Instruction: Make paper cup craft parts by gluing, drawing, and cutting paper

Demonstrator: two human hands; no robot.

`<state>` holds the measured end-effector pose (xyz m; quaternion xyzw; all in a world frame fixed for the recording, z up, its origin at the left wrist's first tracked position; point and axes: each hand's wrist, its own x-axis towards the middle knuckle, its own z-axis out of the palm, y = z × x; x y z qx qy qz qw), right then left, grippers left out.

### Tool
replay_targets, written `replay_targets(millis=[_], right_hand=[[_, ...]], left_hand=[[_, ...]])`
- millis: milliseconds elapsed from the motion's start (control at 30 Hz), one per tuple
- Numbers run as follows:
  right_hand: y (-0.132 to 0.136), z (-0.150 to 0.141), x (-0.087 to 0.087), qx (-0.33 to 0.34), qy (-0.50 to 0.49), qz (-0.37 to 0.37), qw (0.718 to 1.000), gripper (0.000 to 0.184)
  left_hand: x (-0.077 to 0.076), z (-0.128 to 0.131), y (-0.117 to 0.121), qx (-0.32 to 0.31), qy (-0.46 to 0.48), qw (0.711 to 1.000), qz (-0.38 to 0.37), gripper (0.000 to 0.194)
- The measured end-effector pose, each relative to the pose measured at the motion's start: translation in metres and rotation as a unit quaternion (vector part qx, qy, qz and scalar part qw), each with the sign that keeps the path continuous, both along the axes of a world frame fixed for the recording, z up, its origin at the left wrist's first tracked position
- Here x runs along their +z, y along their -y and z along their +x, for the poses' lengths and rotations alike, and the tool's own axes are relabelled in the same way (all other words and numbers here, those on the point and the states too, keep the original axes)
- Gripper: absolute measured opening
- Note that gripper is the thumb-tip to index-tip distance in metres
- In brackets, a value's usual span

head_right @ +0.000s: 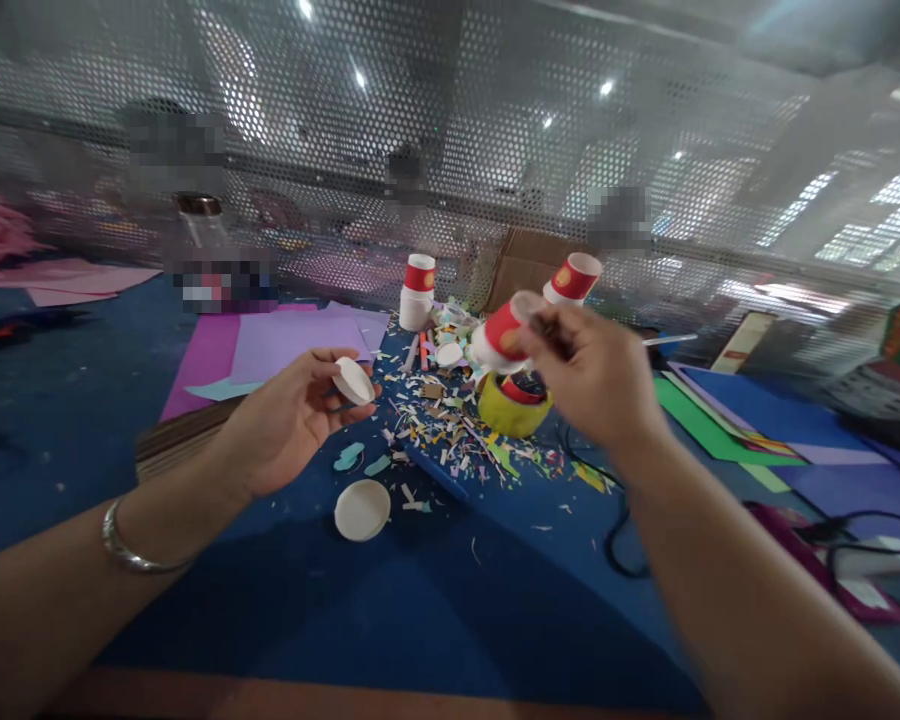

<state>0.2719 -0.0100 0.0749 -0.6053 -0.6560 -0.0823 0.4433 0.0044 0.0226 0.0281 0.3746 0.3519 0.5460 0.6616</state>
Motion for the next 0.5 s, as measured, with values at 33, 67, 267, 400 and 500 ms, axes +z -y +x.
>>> replay_targets(millis=[33, 67, 267, 400, 500], right_hand=[[-0.009, 0.009, 0.014, -0.046, 0.015, 0.021, 0.999, 0.025], [-0.019, 0.020, 0.028, -0.081, 0.015, 0.038, 0.996, 0.032], [-0.095, 0.082, 0.077, -0.193, -0.016, 0.089, 0.977, 0.066], [-0.124, 0.093, 0.072, -0.232, 0.025, 0.026, 0.972, 0.072], [-0.133, 0.097, 0.060, -0.237, 0.061, 0.006, 0.970, 0.066]], left_hand=[[0.000, 0.000, 0.000, -0.005, 0.003, 1.000, -0.011, 0.010], [0.000, 0.000, 0.000, -0.010, 0.005, 1.000, -0.018, 0.010], [-0.004, -0.003, -0.002, -0.038, 0.001, 0.999, -0.018, 0.009], [-0.007, -0.005, -0.006, -0.047, -0.002, 0.999, -0.010, 0.008], [-0.008, -0.005, -0.007, -0.054, -0.004, 0.999, -0.002, 0.008]])
